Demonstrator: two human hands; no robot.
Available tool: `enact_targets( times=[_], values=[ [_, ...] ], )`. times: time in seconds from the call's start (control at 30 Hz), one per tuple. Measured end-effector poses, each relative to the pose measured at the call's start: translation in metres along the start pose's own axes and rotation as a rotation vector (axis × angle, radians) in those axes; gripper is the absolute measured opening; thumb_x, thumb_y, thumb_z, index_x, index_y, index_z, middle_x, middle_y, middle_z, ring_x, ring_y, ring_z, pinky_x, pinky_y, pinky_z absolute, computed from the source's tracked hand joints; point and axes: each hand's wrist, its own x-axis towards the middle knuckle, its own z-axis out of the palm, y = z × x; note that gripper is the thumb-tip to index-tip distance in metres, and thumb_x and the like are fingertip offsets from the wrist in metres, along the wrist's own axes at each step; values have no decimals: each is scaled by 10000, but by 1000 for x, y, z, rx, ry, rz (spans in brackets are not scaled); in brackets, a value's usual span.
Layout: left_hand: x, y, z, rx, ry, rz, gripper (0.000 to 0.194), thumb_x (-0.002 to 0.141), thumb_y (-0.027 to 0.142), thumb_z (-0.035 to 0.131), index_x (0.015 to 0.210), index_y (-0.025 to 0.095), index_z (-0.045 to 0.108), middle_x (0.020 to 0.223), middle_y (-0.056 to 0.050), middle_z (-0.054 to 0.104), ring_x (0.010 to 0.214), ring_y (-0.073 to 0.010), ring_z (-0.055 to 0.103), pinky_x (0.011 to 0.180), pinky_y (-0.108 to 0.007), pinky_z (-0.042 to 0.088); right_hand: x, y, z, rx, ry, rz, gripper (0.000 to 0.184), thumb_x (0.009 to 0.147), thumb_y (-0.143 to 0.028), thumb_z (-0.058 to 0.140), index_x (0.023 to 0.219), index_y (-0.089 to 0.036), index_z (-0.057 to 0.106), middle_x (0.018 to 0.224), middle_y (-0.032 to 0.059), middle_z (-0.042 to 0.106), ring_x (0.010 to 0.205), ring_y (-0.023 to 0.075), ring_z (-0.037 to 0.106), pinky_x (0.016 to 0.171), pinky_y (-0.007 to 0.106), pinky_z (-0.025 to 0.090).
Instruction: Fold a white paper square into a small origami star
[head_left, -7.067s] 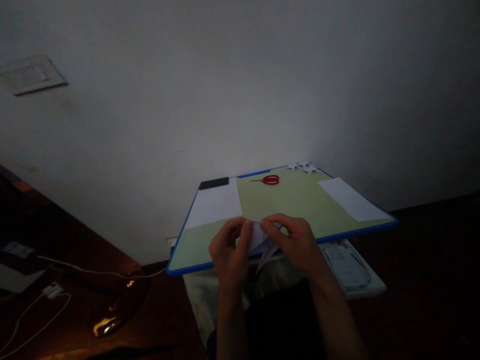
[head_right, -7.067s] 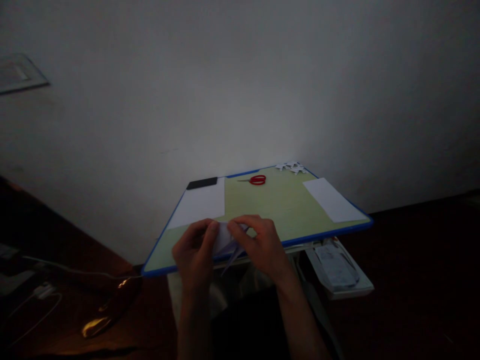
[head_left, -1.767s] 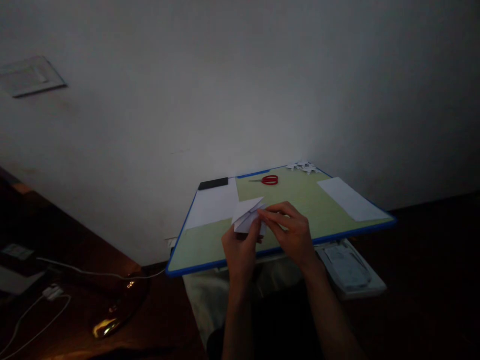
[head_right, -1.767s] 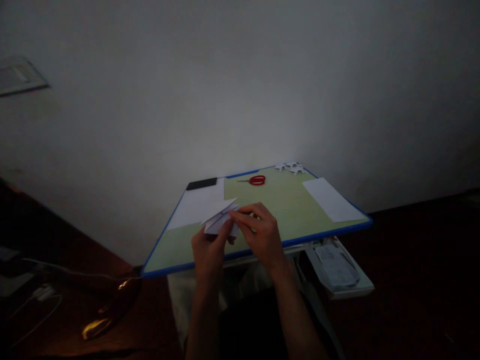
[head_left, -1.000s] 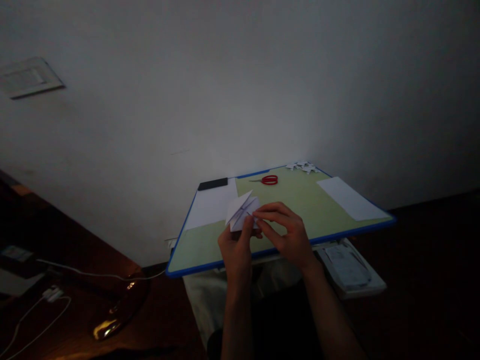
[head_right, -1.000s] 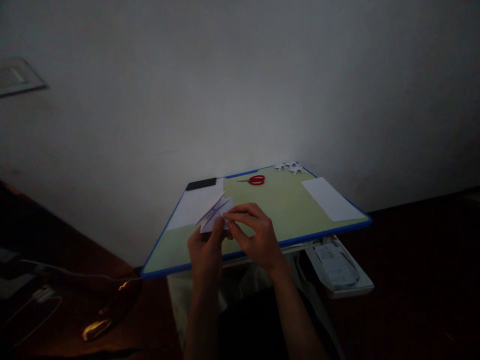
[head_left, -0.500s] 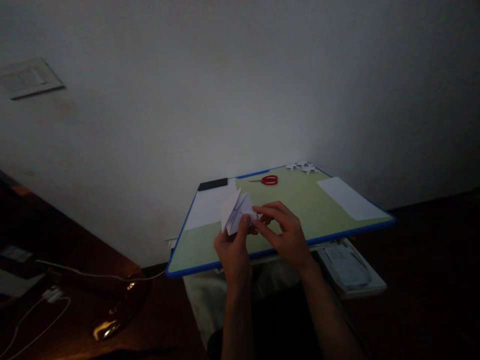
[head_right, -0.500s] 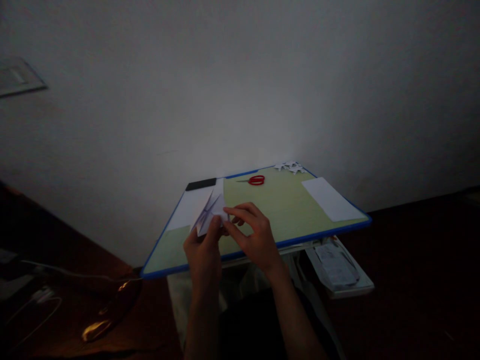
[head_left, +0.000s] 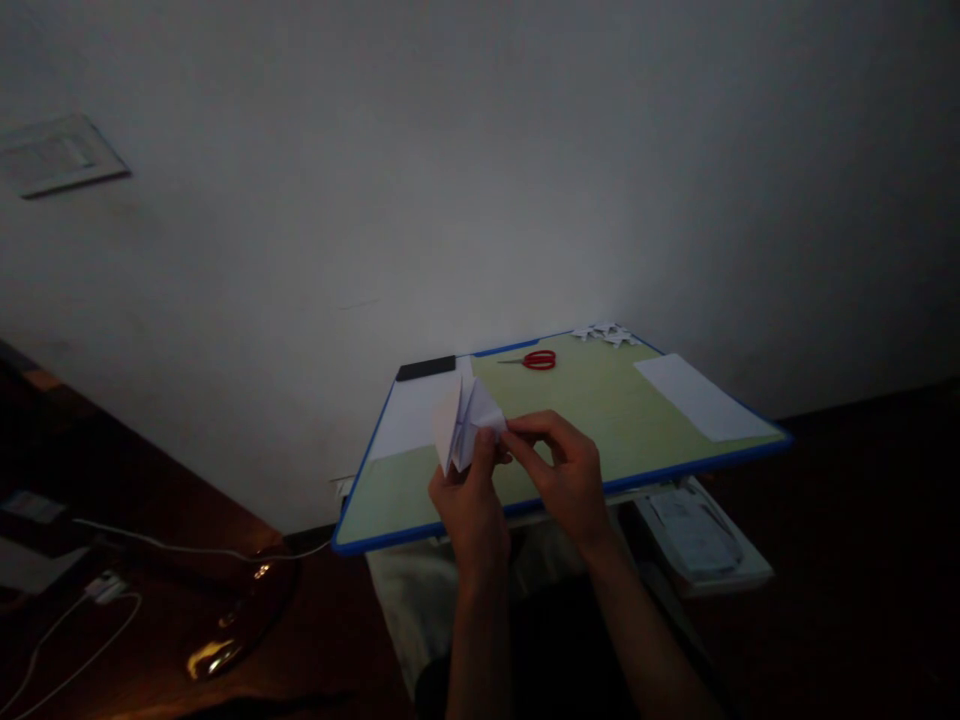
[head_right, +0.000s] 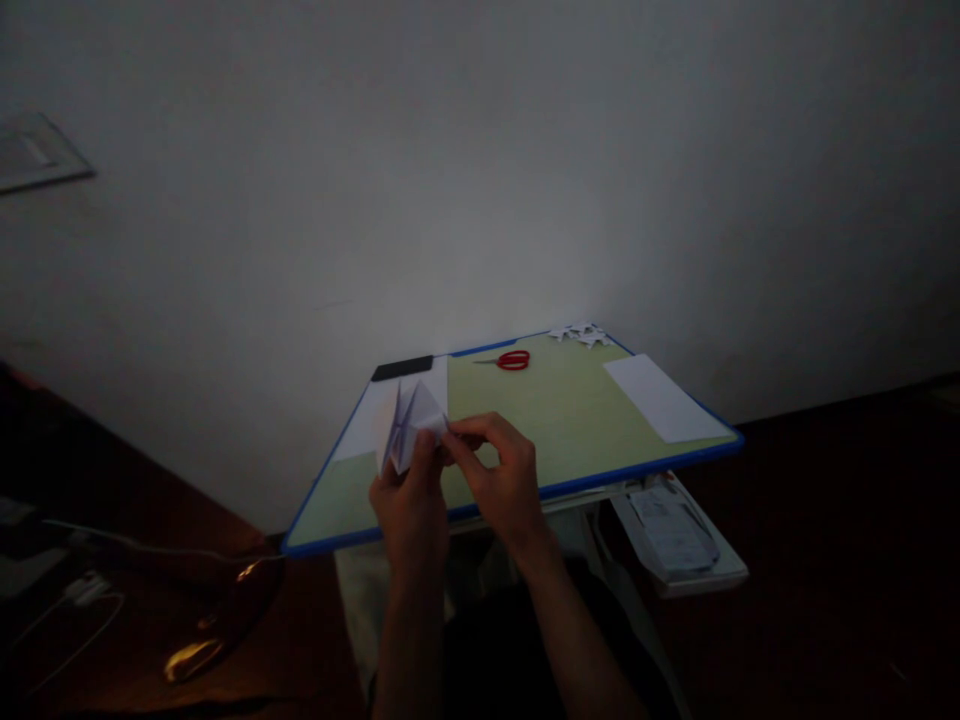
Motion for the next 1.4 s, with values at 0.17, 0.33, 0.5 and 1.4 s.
enact_targets(
  times=[0.17, 0.33, 0.5, 1.4],
  values=[
    [-1, -1, 1, 81, 15, 21, 312, 698, 367, 940, 770, 116, 769, 712, -33, 746, 646, -147, 681, 646, -265, 557, 2, 2, -3, 4, 30, 26, 44, 897, -207, 780, 930, -236, 779, 851, 21, 752, 789, 187, 690, 757, 334, 561],
    [-3, 2, 3, 43, -19, 22, 344, 738, 406, 916, 859, 114, 781, 787, -46, 757, 676, -156, 703, 656, -270, 588, 4, 4, -5, 65, 11, 15, 55, 901, -219, 778, 935, -249, 808, 871, 31, 754, 825, 198, 697, 759, 339, 570],
    [-3, 6, 1, -29, -111, 34, 460, 829, 404, 846, 1209, 180, 715, 1097, -67, 741, 932, -215, 746, 773, -313, 642, 6, 4, -9, 72, 9, -15, 139, 906, -166, 761, 970, -273, 822, 903, 28, 740, 850, 196, 694, 771, 343, 564],
    [-5, 25, -11, 372, -436, -79, 263, 736, 330, 924, 832, 155, 753, 702, 2, 723, 615, -118, 639, 592, -203, 496, 13, -11, -60, -57, -252, -181, 249, 930, -104, 733, 1028, -307, 840, 929, 14, 695, 860, 157, 682, 726, 282, 539]
  ],
)
